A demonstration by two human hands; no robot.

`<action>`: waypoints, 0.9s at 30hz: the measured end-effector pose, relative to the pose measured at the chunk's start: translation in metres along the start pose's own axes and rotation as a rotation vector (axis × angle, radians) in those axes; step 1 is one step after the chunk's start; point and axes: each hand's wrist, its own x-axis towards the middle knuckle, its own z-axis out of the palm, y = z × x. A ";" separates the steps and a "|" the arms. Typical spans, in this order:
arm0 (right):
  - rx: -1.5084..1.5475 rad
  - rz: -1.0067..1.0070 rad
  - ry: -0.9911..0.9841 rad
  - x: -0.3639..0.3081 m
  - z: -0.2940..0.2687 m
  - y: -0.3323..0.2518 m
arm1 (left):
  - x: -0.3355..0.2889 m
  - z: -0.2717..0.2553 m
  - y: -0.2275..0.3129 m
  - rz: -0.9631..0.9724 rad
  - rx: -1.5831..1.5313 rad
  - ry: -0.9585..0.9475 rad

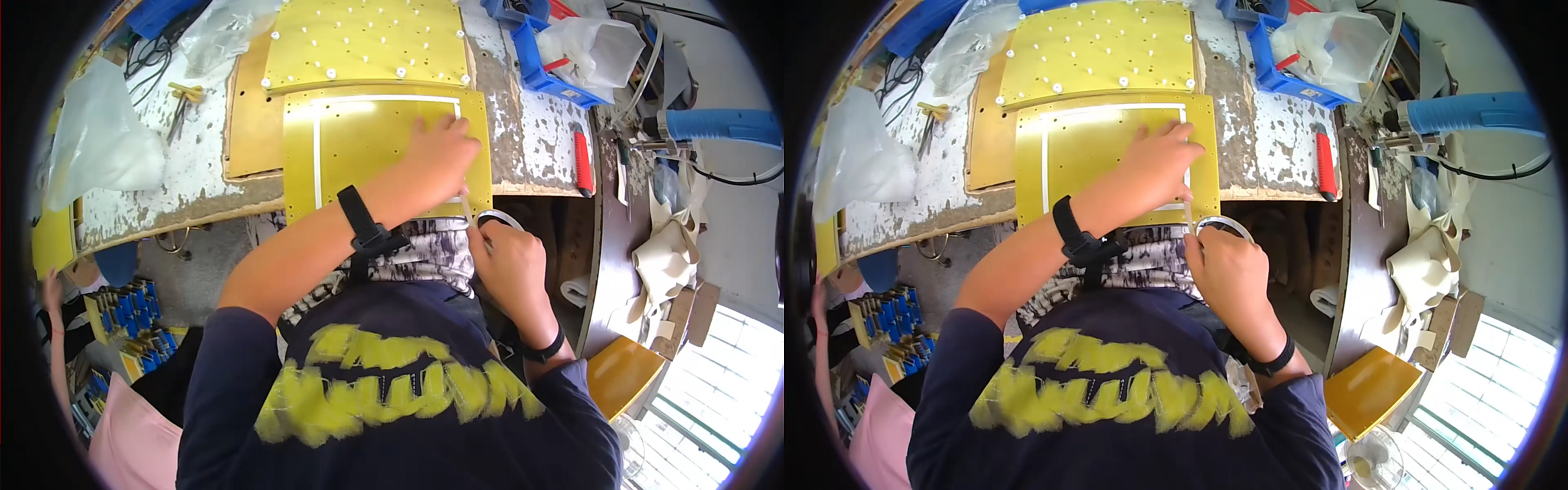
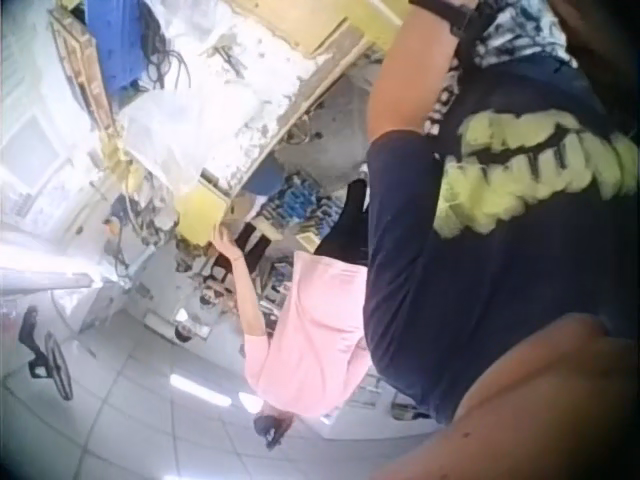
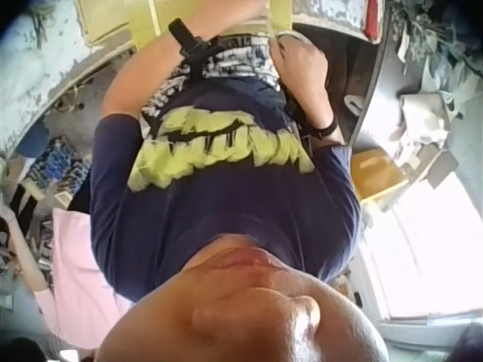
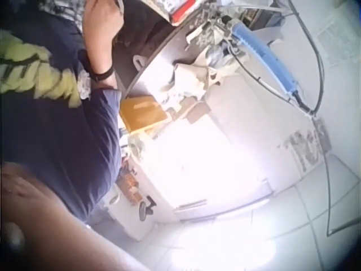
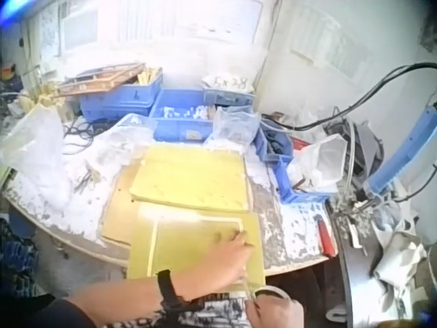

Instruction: Assemble a metal plate by using a pneumatic tool to process the edges and then applying double-sided tape.

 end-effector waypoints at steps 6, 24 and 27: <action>-0.107 -0.042 -0.015 0.001 -0.001 -0.005 | 0.002 0.001 0.000 0.005 0.010 0.011; 0.074 -0.223 0.074 0.028 -0.037 -0.017 | 0.008 0.002 -0.011 -0.024 -0.028 -0.051; 0.310 0.251 0.153 0.021 -0.048 0.016 | 0.008 -0.014 -0.014 -0.044 -0.249 0.024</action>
